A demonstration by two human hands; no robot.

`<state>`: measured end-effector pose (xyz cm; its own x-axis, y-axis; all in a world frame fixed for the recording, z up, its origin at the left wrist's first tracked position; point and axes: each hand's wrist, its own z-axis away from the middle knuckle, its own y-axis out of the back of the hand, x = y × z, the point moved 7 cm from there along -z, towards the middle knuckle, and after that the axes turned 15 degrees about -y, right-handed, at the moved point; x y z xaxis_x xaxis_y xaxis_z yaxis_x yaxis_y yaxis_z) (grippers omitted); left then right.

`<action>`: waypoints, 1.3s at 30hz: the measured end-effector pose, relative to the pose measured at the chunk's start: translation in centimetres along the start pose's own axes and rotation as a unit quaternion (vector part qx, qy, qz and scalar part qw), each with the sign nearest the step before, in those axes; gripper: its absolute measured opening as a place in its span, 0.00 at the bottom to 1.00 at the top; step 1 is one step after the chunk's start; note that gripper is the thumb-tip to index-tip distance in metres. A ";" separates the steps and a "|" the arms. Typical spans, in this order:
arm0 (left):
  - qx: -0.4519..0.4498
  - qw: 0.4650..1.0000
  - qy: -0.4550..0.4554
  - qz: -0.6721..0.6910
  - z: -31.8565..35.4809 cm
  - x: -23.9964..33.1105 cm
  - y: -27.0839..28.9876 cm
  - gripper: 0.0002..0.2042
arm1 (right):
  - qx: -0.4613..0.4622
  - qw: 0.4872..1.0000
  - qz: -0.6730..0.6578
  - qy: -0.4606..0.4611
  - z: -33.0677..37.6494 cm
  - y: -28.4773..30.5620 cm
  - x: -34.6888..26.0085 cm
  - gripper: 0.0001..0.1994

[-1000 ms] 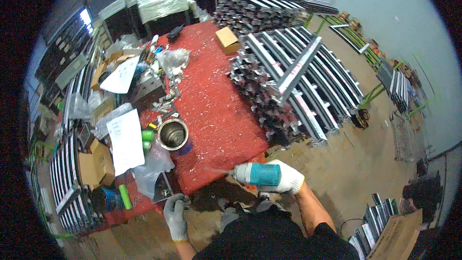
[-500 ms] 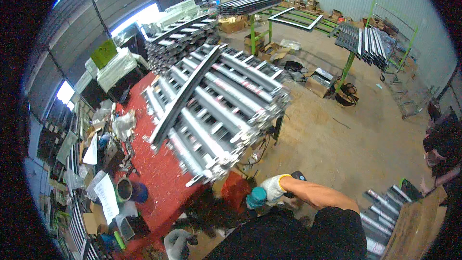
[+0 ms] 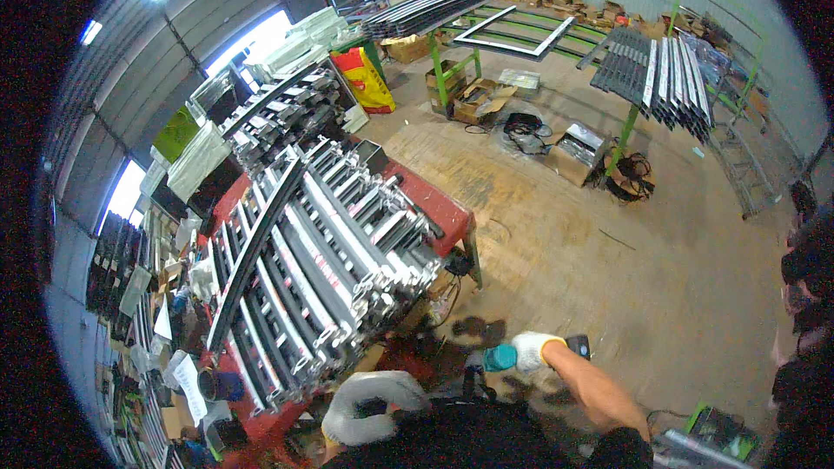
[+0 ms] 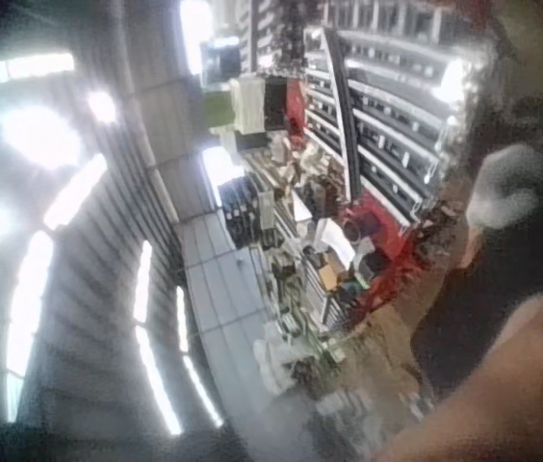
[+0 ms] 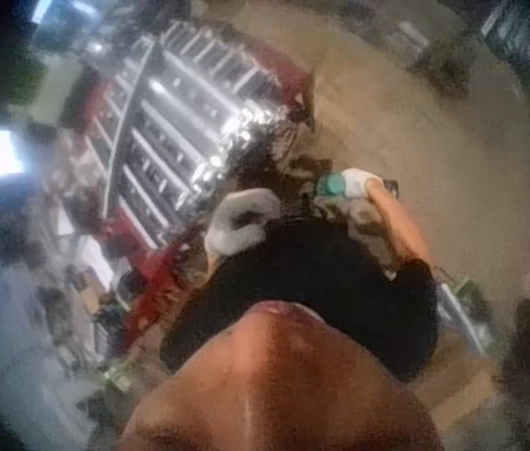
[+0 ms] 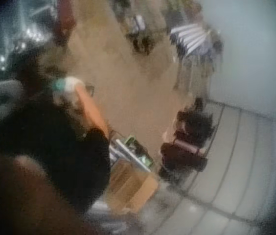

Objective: The person uses a cordless drill to fasten screws into a stack of metal frame sections on a green workbench. They then lift the assembled stack and place it on a red table, pick up a separate rectangular metal frame, and set it on the workbench. The person walks to the red table, picks up a small container of screws, and returns to the workbench.

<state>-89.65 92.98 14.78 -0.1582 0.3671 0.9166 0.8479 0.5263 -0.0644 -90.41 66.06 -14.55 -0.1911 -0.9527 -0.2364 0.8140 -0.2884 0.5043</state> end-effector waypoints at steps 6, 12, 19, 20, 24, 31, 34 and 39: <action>-0.037 0.998 -0.014 0.052 -11.1 -7.8 1.0 0.16 | -0.039 0.995 -0.068 -0.068 -4.0 4.4 9.2 0.12; 0.054 0.997 0.011 0.048 -20.7 -14.2 4.6 0.14 | 0.007 0.981 -0.070 -0.179 -8.0 12.1 20.1 0.18; 0.251 0.959 0.102 -0.085 -28.1 -19.7 10.1 0.16 | 0.070 0.987 -0.120 -0.081 -12.9 23.1 28.9 0.22; 0.288 0.946 0.106 -0.104 -29.1 -21.0 11.1 0.16 | 0.066 0.981 -0.167 -0.068 -14.0 24.8 29.9 0.22; 0.484 0.846 0.176 -0.137 -31.7 -25.9 13.9 0.12 | 0.074 0.983 -0.153 -0.065 -19.0 31.7 32.6 0.22; 0.629 0.680 0.236 -0.294 -34.2 -29.5 19.5 0.13 | 0.113 0.993 -0.021 0.015 -24.4 44.2 31.4 0.20; 0.629 0.575 0.250 -0.460 -33.9 -28.4 24.5 0.17 | 0.108 0.993 0.005 0.051 -26.9 48.5 29.3 0.19; 0.680 0.449 0.268 -0.515 -31.4 -28.8 35.5 0.21 | 0.101 0.986 0.056 0.119 -32.8 54.1 25.7 0.21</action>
<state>-39.10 76.99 -1.47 0.3405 -0.6527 0.6768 -0.6843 0.3216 0.6545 -33.23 29.10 -20.60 0.0475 -0.9368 -0.3466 0.6918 -0.2194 0.6879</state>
